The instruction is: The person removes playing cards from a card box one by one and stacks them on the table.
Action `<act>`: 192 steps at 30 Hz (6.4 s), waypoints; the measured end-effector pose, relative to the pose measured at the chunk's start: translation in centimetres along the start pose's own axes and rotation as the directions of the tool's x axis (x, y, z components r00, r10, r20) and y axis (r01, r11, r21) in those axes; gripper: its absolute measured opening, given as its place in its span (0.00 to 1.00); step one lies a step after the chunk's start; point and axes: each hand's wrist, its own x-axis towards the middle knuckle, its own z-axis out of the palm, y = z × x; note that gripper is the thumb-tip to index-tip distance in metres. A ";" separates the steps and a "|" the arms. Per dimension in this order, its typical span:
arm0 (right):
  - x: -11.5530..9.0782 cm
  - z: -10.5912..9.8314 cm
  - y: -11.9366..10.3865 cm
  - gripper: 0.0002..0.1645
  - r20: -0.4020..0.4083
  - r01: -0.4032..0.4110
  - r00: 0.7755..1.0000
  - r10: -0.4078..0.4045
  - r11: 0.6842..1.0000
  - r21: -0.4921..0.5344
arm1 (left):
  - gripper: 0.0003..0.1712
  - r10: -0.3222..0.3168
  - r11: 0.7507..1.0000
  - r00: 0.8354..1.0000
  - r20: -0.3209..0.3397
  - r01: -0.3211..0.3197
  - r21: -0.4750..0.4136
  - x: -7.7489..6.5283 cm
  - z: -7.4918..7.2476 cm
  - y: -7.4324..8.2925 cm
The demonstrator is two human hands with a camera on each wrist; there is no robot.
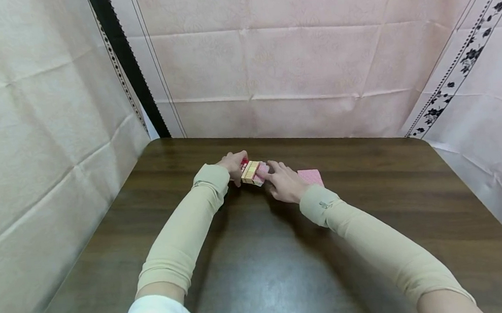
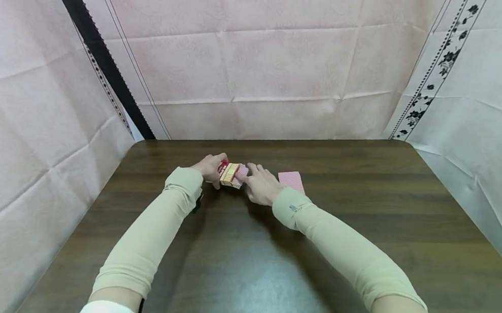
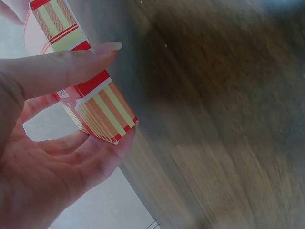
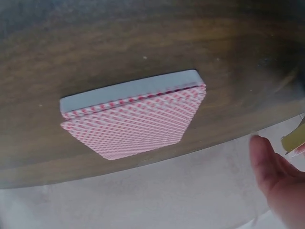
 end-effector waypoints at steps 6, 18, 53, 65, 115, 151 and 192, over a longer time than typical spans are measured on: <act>0.2 0.1 0.2 0.20 -0.125 0.053 0.991 -0.046 0.997 0.051 | 0.43 -0.008 1.000 1.000 0.027 0.009 -0.021 0.0 -0.2 0.0; 0.3 0.0 0.2 0.31 -0.057 -0.042 0.998 0.042 0.999 0.002 | 0.42 0.014 1.000 1.000 0.019 -0.014 -0.025 -0.8 0.1 0.3; -4.7 -0.3 4.6 0.34 -0.059 -0.486 0.874 0.483 0.871 -0.072 | 0.43 -0.008 0.998 1.000 0.007 0.009 -0.056 -1.2 -0.1 -0.3; -5.5 0.3 5.1 0.39 0.018 -0.548 0.834 0.551 0.831 -0.093 | 0.42 -0.015 0.997 1.000 0.012 0.016 -0.074 -1.4 -0.1 -0.1; -0.5 0.8 -0.6 0.27 0.057 -0.053 0.997 0.055 0.998 -0.031 | 0.44 0.068 0.995 0.997 -0.022 -0.069 -0.073 -0.5 1.0 0.8; -1.4 -1.5 1.9 0.37 0.034 -0.118 0.992 0.120 0.992 -0.053 | 0.45 -0.021 0.995 0.999 -0.027 0.018 -0.096 0.1 0.3 0.4; -5.8 -1.0 5.3 0.38 0.144 -0.450 0.866 0.480 0.871 -0.199 | 0.46 -0.060 0.994 0.998 0.002 0.060 -0.094 0.4 0.6 -0.1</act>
